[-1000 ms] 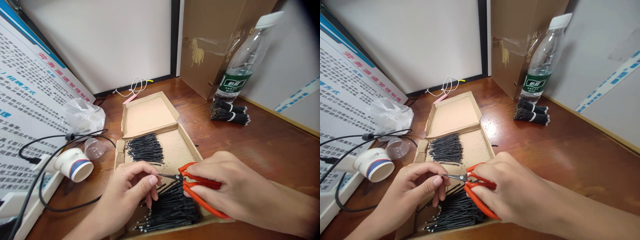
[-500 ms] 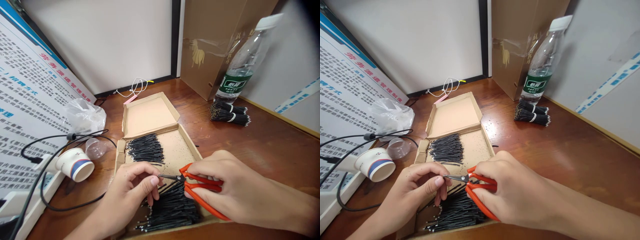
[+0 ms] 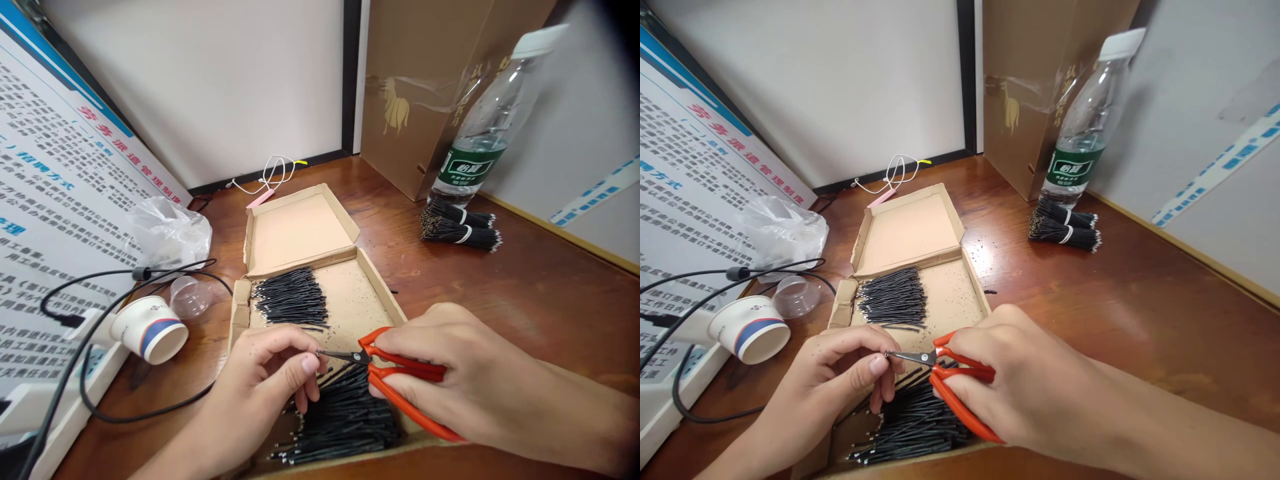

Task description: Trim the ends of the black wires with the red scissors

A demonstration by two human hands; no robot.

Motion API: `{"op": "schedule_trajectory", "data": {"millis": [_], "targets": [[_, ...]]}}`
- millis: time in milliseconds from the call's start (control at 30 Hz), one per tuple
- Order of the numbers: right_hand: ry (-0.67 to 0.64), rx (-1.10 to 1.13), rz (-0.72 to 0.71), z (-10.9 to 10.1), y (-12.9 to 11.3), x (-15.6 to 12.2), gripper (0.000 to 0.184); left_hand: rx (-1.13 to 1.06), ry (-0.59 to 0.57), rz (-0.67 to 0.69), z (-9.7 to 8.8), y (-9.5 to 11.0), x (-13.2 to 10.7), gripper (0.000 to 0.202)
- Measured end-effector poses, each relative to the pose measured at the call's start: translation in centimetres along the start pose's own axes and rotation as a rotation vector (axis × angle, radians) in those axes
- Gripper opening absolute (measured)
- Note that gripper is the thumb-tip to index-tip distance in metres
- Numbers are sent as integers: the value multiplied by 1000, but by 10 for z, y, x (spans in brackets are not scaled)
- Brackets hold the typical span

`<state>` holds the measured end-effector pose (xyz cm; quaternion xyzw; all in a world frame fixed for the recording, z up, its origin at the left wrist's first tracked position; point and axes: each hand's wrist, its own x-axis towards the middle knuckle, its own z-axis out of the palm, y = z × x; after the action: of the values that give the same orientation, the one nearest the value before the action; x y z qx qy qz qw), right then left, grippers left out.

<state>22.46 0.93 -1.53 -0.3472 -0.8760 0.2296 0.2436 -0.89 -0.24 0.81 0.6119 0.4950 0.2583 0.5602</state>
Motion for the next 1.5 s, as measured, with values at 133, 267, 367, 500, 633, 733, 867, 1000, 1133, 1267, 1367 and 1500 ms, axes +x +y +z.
{"op": "schedule_trajectory", "data": {"millis": [133,267,367,500,633,733,867,1000,1133,1267,1367,1500], "targets": [[18,17,23,-1,-1,0,25,14,1,11,-2,-1,0,23],[10,38,47,-3,-4,-1,27,19,4,20,-4,-1,-1,24],[6,17,55,-3,-5,-1,25,13,2,20,-3,-1,-1,24],[-2,6,63,-3,-4,0,25,0,1,24,-1,0,0,24],[8,31,33,-1,0,1,28,-5,-1,32,-1,-1,0,24],[20,79,-20,1,3,1,27,3,1,45,-2,-1,0,24],[33,68,4,1,4,0,23,10,4,53,-2,-1,1,25],[9,61,44,-1,0,1,24,12,11,50,-1,-1,1,24],[8,56,33,-3,-3,3,25,25,9,49,-1,-1,1,25],[34,62,-18,-1,0,2,27,33,7,41,-1,-2,0,26],[60,78,-55,2,4,1,28,29,6,34,-1,-2,0,26],[80,77,-68,5,4,-1,21,34,7,28,-1,-2,1,26]]}}
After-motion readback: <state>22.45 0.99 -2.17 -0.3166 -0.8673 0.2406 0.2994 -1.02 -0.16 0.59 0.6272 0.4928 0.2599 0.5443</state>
